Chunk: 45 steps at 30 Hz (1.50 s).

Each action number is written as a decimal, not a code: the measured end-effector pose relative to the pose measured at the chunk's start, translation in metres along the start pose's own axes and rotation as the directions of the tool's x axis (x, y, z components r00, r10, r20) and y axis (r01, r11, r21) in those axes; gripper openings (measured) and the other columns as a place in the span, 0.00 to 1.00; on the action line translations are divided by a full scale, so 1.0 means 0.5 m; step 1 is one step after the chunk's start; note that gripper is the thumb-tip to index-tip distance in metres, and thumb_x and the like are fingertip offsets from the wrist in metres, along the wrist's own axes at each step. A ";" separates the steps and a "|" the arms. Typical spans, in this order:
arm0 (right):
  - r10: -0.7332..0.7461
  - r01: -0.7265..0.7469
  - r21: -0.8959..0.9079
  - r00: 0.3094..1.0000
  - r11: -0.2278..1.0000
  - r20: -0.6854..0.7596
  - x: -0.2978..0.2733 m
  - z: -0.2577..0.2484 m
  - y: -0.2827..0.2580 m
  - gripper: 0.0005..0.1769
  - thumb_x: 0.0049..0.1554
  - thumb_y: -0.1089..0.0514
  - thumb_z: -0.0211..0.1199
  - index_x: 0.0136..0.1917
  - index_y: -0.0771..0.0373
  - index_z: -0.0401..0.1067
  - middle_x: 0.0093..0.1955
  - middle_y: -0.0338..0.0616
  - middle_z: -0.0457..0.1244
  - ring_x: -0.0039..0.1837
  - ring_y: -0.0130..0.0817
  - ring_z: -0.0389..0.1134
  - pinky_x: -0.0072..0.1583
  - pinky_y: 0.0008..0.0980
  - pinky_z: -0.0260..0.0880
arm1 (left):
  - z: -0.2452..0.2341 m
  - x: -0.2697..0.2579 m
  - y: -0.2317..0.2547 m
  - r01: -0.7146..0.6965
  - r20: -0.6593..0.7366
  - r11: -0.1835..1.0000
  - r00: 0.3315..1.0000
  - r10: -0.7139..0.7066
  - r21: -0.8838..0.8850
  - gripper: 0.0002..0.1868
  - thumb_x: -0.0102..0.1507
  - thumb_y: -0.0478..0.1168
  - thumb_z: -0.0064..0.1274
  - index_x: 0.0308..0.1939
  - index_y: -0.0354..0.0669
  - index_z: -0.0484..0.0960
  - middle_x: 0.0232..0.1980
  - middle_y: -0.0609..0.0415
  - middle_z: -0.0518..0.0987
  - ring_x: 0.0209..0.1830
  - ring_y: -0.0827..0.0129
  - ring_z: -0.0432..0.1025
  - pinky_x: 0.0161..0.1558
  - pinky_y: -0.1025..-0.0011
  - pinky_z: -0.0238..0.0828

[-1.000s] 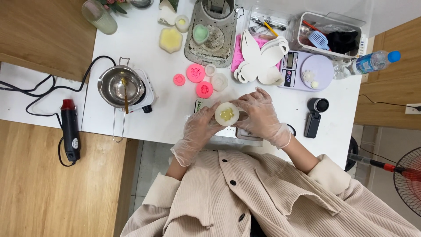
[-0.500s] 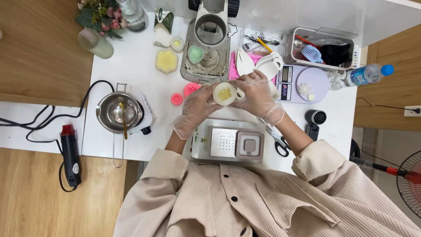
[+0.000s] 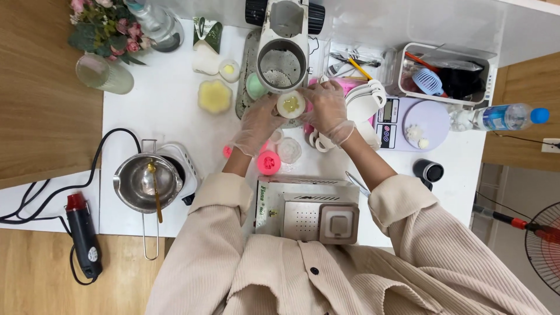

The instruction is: Making handmade candles by melting wax and using molds.

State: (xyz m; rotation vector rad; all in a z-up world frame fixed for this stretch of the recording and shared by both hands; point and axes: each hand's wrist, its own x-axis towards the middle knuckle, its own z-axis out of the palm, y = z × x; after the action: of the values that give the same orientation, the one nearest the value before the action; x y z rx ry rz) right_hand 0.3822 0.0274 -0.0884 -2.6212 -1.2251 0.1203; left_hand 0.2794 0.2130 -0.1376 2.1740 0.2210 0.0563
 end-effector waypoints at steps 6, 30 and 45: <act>0.011 -0.011 -0.006 1.000 1.000 0.026 0.015 0.049 0.022 0.44 0.35 0.43 0.82 0.63 0.59 0.77 0.55 0.49 0.69 0.63 0.49 0.65 0.70 0.52 0.53 | 0.038 0.015 -0.044 -0.025 -0.014 0.992 1.000 0.027 0.127 0.32 0.49 0.43 0.74 0.56 0.45 0.79 0.55 0.49 0.81 0.55 0.53 0.76 0.55 0.59 0.71; -0.108 0.097 -0.077 0.981 0.992 -0.164 -0.133 -0.165 0.009 0.34 0.45 0.50 0.80 0.65 0.51 0.76 0.53 0.41 0.69 0.60 0.44 0.66 0.71 0.49 0.56 | 0.006 -0.055 -0.005 0.111 -0.030 0.989 0.994 -0.109 0.096 0.44 0.57 0.35 0.64 0.77 0.46 0.63 0.45 0.48 0.78 0.43 0.58 0.75 0.48 0.62 0.74; -0.028 -0.027 0.308 0.985 0.951 0.173 -0.561 -0.214 -0.145 0.73 0.29 0.41 0.84 0.79 0.59 0.48 0.76 0.60 0.50 0.74 0.58 0.53 0.72 0.54 0.53 | -0.032 -0.361 0.215 0.329 -0.217 0.943 0.926 -0.310 0.057 0.28 0.67 0.50 0.54 0.69 0.44 0.73 0.46 0.51 0.81 0.41 0.62 0.75 0.46 0.62 0.72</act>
State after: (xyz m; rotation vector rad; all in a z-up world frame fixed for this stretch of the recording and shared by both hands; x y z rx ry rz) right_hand 0.1663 -0.1620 0.0255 -2.3750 -1.1525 0.5109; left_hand 0.1147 0.1332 -0.0331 2.1964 0.7081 0.0867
